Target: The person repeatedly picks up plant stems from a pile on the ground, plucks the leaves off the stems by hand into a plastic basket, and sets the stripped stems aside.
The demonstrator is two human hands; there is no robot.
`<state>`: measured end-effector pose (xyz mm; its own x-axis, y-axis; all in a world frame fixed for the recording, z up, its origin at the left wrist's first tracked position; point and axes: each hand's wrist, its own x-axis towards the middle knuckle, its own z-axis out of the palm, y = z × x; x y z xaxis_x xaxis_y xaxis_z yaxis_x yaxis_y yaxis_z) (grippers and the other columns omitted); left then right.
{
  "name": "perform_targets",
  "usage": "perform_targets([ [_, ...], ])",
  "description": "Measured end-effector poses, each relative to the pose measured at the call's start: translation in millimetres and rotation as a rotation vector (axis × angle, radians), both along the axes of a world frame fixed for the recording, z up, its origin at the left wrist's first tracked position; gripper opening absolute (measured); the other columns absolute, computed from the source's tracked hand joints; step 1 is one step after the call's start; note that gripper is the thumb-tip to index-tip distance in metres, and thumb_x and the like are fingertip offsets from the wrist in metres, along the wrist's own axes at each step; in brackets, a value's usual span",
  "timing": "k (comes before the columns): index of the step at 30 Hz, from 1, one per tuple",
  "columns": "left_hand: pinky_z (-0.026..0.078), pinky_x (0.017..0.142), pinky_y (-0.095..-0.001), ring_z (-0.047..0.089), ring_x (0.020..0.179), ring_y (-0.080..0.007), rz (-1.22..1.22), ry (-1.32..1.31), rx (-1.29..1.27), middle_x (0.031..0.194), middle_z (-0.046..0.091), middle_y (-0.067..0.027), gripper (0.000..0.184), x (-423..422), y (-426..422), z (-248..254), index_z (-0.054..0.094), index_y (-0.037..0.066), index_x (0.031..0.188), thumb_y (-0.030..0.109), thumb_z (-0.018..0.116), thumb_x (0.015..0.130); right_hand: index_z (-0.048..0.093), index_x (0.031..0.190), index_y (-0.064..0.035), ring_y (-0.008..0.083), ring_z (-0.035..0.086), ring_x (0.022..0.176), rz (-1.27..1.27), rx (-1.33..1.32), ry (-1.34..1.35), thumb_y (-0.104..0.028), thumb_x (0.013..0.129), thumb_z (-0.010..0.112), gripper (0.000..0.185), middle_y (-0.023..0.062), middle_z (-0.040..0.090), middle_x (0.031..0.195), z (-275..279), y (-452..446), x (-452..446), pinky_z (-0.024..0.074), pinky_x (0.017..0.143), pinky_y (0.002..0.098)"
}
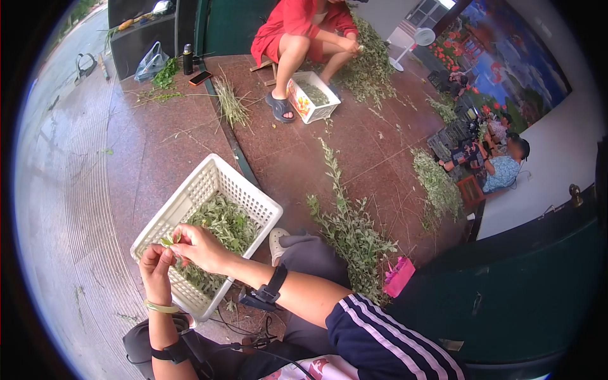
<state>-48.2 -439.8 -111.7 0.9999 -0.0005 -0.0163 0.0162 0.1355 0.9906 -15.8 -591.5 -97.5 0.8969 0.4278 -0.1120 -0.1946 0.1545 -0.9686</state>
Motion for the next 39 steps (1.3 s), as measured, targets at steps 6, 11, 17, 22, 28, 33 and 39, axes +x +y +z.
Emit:
perform_targets([
  [6,0.038,0.059,-0.0198,0.043,0.06,-0.0056,0.197,0.014,-0.095,0.066,0.047,0.0031,0.011,6.4,15.2,-3.3,0.05,0.008,0.079,0.012,0.054,0.089,0.048,0.092,0.0008,0.0087,0.055,0.058,-0.026,-0.06,0.026,-0.005,0.087,0.053,0.009,0.0035,0.056,0.07,0.4,-5.6,2.6,0.0467,0.049,0.0225],
  [11,0.04,0.061,-0.0191,0.047,0.064,-0.005,0.254,0.09,-0.097,0.072,0.052,0.0029,0.007,8.4,33.5,1.8,0.055,0.007,0.081,0.011,0.055,0.087,0.054,0.089,-0.0013,0.0073,0.056,0.059,-0.101,-0.028,0.038,-0.006,0.085,0.057,0.008,0.0041,0.058,0.073,-7.5,-18.7,11.9,0.0509,0.053,0.0218],
  [17,0.043,0.071,-0.0207,0.055,0.077,-0.0081,0.159,0.109,-0.03,0.091,0.061,-0.002,0.021,4.8,17.9,-0.8,0.059,0.001,0.105,0.007,0.055,0.085,0.054,0.087,-0.0033,0.0102,0.059,0.066,-0.125,0.113,0.099,-0.003,0.081,0.062,0.01,0.0048,0.06,0.077,-9.3,-18.2,10.9,0.0523,0.058,0.0219],
  [22,0.04,0.079,-0.0228,0.052,0.086,-0.0067,0.002,0.147,-0.031,0.101,0.061,-0.0015,0.033,2.4,14.0,3.3,0.056,0.002,0.114,0.02,0.057,0.087,0.054,0.088,-0.0038,0.0099,0.059,0.063,-0.093,0.05,0.122,-0.004,0.08,0.064,0.013,0.0046,0.062,0.075,-6.7,-16.4,6.7,0.0511,0.058,0.0228],
  [28,0.042,0.074,-0.0225,0.053,0.081,-0.0067,-0.104,0.158,-0.216,0.087,0.061,0.0001,0.017,-0.6,0.2,8.8,0.061,0.0,0.095,0.014,0.059,0.086,0.056,0.087,-0.0029,0.0093,0.059,0.062,0.028,-0.072,0.08,-0.007,0.08,0.064,0.011,0.0042,0.061,0.072,-4.7,-11.5,1.5,0.0477,0.058,0.0211],
  [33,0.041,0.067,-0.0212,0.052,0.07,-0.0056,0.041,0.133,-0.267,0.076,0.059,0.0019,0.008,2.1,4.4,1.8,0.061,0.003,0.084,0.011,0.062,0.083,0.06,0.083,-0.0018,0.0098,0.06,0.067,0.072,-0.151,-0.013,-0.006,0.079,0.064,0.007,0.0025,0.062,0.073,1.7,-5.4,-2.5,0.0478,0.062,0.0238],
  [39,0.038,0.06,-0.0205,0.047,0.062,-0.0047,0.297,0.147,-0.399,0.068,0.055,0.0035,0.01,8.3,16.2,8.0,0.057,0.008,0.075,0.011,0.062,0.083,0.063,0.083,-0.0005,0.0159,0.062,0.07,0.209,-0.764,-0.227,-0.009,0.077,0.064,0.01,0.0055,0.064,0.077,13.8,-8.9,-4.5,0.0476,0.066,0.0281],
])
